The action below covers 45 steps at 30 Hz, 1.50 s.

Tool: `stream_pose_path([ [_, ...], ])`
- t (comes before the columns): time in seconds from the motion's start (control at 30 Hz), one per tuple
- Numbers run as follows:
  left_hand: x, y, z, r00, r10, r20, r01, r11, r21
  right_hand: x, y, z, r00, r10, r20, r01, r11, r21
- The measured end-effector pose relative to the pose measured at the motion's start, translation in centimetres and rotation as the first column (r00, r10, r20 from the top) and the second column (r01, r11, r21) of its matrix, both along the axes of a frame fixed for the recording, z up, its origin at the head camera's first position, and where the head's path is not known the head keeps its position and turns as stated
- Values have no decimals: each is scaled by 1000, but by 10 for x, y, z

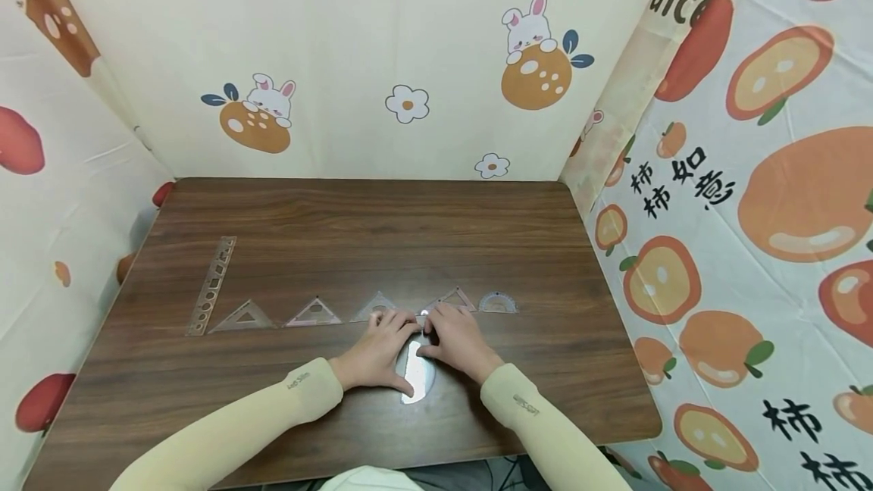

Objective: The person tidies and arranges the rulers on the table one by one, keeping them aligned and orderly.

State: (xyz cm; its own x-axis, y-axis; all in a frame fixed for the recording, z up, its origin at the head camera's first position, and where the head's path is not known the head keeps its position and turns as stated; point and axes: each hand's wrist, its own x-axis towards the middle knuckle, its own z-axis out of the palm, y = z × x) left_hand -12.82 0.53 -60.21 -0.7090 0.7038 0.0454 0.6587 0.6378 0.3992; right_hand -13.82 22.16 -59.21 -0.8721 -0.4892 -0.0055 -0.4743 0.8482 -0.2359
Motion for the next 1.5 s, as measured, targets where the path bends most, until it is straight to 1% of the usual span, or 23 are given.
stream_pose_path([
  [0.23, 3, 3, 2, 999, 33, 17, -33, 999, -6, -1, -5, 0, 1000, -10, -16, 10, 1000, 12],
  [0.43, 2, 2, 1, 998, 49, 32, -49, 999, -8, 0, -4, 1, 999, -19, -27, 19, 1000, 8],
  [0.53, -2, 0, 2, 997, 66, 34, -67, 998, 5, -1, -3, 2, 999, -31, -25, 30, 1000, -8],
  [0.7, -14, -6, 6, 994, 106, 14, -107, 991, 75, 1, 3, 7, 999, -37, -34, 36, 999, -31],
  [0.83, -25, -8, 10, 989, 148, -3, -147, 983, 107, 11, 8, 8, 998, -59, -20, 58, 997, -52],
  [0.93, -31, -6, 10, 984, 178, -7, -177, 979, 99, 22, 11, 7, 996, -89, -9, 88, 994, -57],
  [1.0, -34, -4, 11, 983, 182, -8, -180, 979, 97, 30, 11, 6, 994, -105, -9, 104, 993, -54],
  [1.1, -38, -2, 10, 985, 170, -23, -168, 983, 80, 40, 10, 6, 993, -118, -18, 117, 992, -44],
  [1.2, -39, -1, 10, 989, 146, -30, -145, 988, 55, 48, 6, 5, 991, -135, -24, 134, 990, -40],
  [1.3, -39, 0, 9, 992, 122, -21, -121, 992, 40, 55, 2, 3, 988, -155, -12, 155, 988, -24],
  [1.5, -40, 0, 8, 995, 96, -20, -95, 994, 55, 64, -2, -2, 983, -182, 9, 182, 983, 17],
])
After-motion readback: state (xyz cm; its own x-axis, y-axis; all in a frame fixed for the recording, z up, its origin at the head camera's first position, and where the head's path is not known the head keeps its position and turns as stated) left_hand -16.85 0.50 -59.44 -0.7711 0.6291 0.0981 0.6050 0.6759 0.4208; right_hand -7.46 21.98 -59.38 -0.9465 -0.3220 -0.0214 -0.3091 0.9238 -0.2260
